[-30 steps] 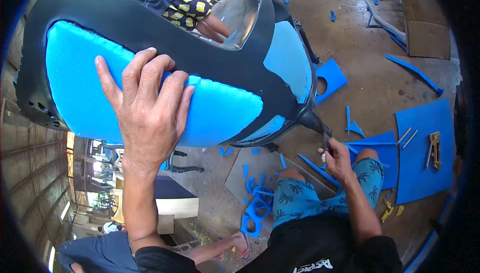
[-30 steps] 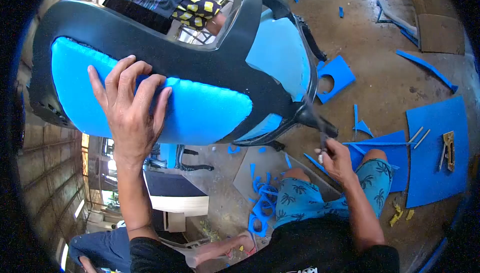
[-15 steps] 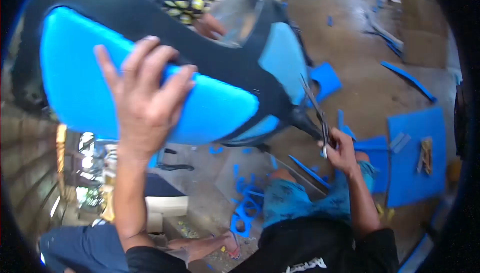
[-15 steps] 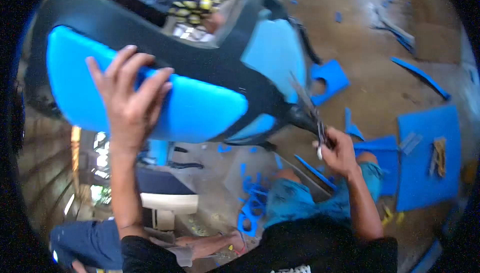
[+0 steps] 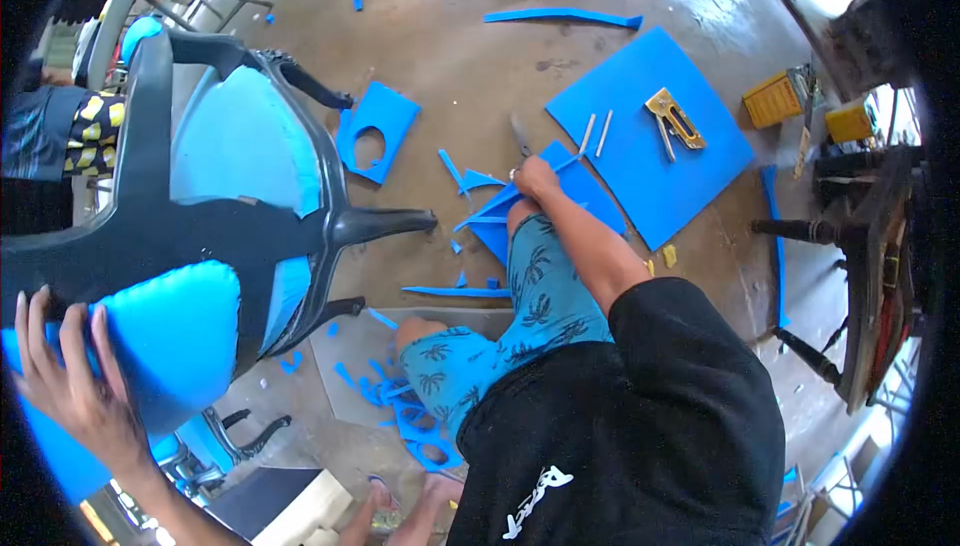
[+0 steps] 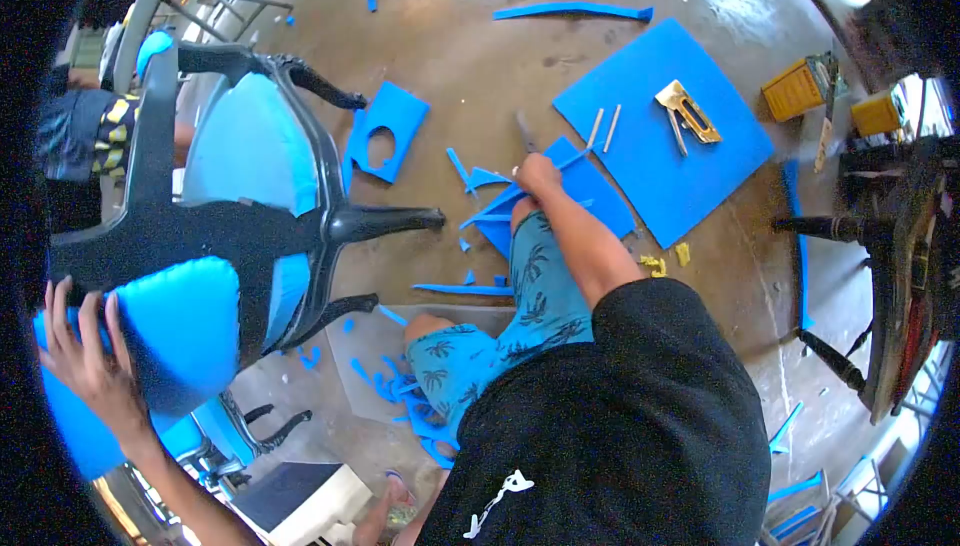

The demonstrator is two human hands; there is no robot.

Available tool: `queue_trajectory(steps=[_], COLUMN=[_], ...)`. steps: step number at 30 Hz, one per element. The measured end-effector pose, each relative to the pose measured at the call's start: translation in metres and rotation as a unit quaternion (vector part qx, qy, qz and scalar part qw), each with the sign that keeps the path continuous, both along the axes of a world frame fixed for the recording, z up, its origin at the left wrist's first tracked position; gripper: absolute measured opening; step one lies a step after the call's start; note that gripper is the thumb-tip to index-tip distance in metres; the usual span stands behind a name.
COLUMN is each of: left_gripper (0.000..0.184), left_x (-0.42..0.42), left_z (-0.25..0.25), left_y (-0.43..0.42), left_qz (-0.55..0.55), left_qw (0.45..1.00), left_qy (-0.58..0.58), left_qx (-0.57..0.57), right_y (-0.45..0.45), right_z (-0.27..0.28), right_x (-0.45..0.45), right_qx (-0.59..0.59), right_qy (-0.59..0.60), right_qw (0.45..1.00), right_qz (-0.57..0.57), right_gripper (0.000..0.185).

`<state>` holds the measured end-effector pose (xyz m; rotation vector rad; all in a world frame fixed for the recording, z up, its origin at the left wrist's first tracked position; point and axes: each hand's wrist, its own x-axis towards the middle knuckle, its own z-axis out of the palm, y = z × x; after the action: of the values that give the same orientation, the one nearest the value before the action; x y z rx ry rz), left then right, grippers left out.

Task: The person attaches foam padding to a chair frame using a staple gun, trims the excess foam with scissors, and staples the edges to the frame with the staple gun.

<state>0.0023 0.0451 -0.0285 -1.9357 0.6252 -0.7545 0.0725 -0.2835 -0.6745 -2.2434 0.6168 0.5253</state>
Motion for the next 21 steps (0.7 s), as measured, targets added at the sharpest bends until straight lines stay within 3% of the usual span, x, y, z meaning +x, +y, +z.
queue_trajectory(steps=[2, 4, 7, 9, 10, 11, 12, 13, 14, 15, 16, 21], left_gripper=[0.025, 0.034, 0.046, 0.061, 0.065, 0.077, 0.090, 0.088, 0.086, 0.085, 0.085, 0.081], left_x=[-0.006, -0.013, -0.020, -0.023, -0.024, -0.029, -0.034, -0.037, -0.033, -0.030, -0.025, -0.004], left_z=[0.001, 0.004, 0.004, -0.012, -0.013, -0.014, -0.017, -0.018, -0.022, -0.027, -0.030, -0.037], left_y=[0.003, 0.007, 0.016, 0.010, 0.007, 0.008, 0.008, 0.021, 0.036, 0.045, 0.048, 0.052], left_qz=[-0.006, -0.019, -0.007, -0.062, -0.066, -0.037, -0.008, -0.003, 0.033, 0.064, 0.070, 0.021], left_qw=[1.000, 0.999, 0.999, 0.978, 0.975, 0.971, 0.966, 0.960, 0.958, 0.955, 0.953, 0.944], left_qy=[0.012, 0.018, 0.015, -0.151, -0.163, -0.179, -0.195, -0.199, -0.210, -0.208, -0.226, -0.259], left_qx=[-0.013, -0.023, -0.044, -0.130, -0.135, -0.151, -0.166, -0.195, -0.192, -0.202, -0.192, -0.203], right_y=[-0.002, 0.004, -0.009, -0.015, -0.020, -0.017, -0.011, -0.006, 0.000, 0.000, -0.001, 0.005], right_z=[-0.028, -0.080, -0.031, -0.069, -0.032, -0.006, -0.027, -0.050, -0.067, -0.077, -0.081, -0.101], right_x=[0.015, 0.032, 0.012, 0.000, -0.012, -0.012, -0.005, 0.003, 0.009, 0.012, 0.019, 0.013], right_qx=[0.002, -0.001, 0.096, 0.104, 0.166, 0.183, 0.166, 0.148, 0.114, 0.073, 0.027, 0.087], right_qy=[0.004, -0.027, -0.034, -0.135, -0.095, -0.091, -0.115, -0.139, -0.245, -0.223, -0.128, -0.180], right_qw=[1.000, 0.987, 0.992, 0.983, 0.982, 0.979, 0.979, 0.977, 0.957, 0.956, 0.966, 0.967], right_qz=[0.024, 0.157, 0.071, 0.070, -0.002, 0.001, 0.033, 0.064, 0.103, 0.178, 0.221, 0.155], right_gripper=[0.045, 0.051, 0.058, 0.066, 0.066, 0.068, 0.063, 0.059, 0.053, 0.041, 0.030, 0.033])
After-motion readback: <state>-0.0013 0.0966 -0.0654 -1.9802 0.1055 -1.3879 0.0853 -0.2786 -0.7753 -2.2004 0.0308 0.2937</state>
